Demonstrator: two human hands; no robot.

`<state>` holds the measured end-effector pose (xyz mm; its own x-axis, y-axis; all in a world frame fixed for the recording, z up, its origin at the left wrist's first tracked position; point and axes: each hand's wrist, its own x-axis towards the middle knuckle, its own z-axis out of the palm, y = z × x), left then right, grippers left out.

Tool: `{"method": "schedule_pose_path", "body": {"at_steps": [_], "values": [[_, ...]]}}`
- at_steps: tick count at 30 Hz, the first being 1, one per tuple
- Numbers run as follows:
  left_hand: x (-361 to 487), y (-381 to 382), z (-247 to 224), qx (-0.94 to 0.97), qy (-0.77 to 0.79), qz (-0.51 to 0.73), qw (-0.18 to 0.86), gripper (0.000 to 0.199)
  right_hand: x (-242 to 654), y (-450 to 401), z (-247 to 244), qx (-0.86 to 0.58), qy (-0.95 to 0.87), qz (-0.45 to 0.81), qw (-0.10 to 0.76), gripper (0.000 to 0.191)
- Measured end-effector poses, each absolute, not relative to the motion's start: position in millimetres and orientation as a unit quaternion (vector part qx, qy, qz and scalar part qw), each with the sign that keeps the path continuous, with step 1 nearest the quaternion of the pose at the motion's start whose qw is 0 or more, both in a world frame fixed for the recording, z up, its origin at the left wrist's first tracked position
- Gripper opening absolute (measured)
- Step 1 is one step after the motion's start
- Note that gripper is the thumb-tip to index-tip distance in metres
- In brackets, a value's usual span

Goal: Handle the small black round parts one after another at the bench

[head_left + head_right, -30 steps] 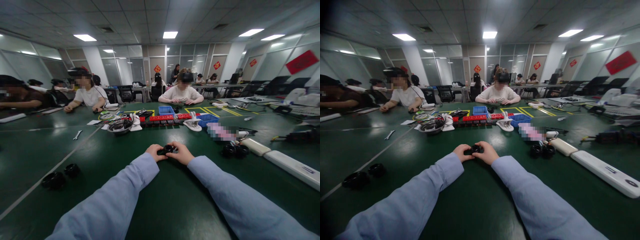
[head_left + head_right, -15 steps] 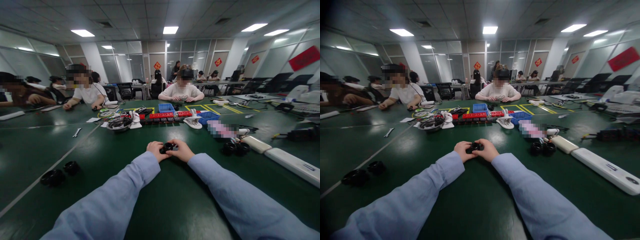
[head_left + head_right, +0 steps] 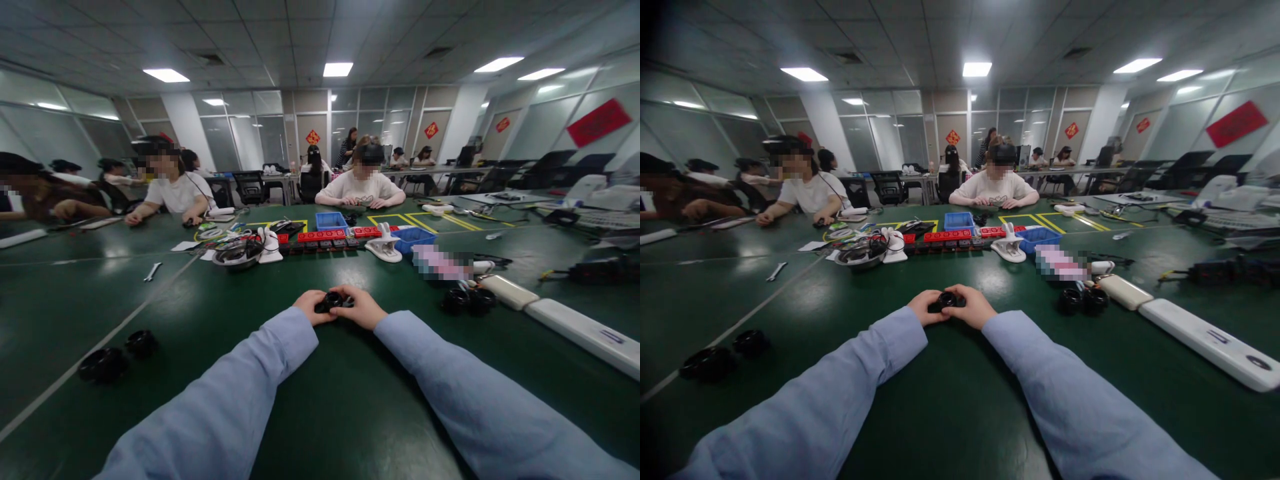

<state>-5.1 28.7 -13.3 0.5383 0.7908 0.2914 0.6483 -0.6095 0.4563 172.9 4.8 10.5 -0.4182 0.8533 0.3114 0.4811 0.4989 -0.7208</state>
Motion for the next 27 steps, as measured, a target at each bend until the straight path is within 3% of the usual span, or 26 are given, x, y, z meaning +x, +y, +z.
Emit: {"method": "schedule_pose_path", "body": {"at_steps": [9,14,27], "values": [[-2,17,-8,0.806,0.523,0.265,0.074,0.049,169,2,8,-0.460,-0.792,0.177,0.360,0.037],[1,14,-8,0.810,0.527,0.254,0.031,0.041,166,0,7,-0.469,-0.792,0.137,0.365,0.034],[-11,32,-19,0.875,0.404,0.240,0.115,0.038,175,7,13,-0.412,-0.795,0.287,0.341,0.039]]}}
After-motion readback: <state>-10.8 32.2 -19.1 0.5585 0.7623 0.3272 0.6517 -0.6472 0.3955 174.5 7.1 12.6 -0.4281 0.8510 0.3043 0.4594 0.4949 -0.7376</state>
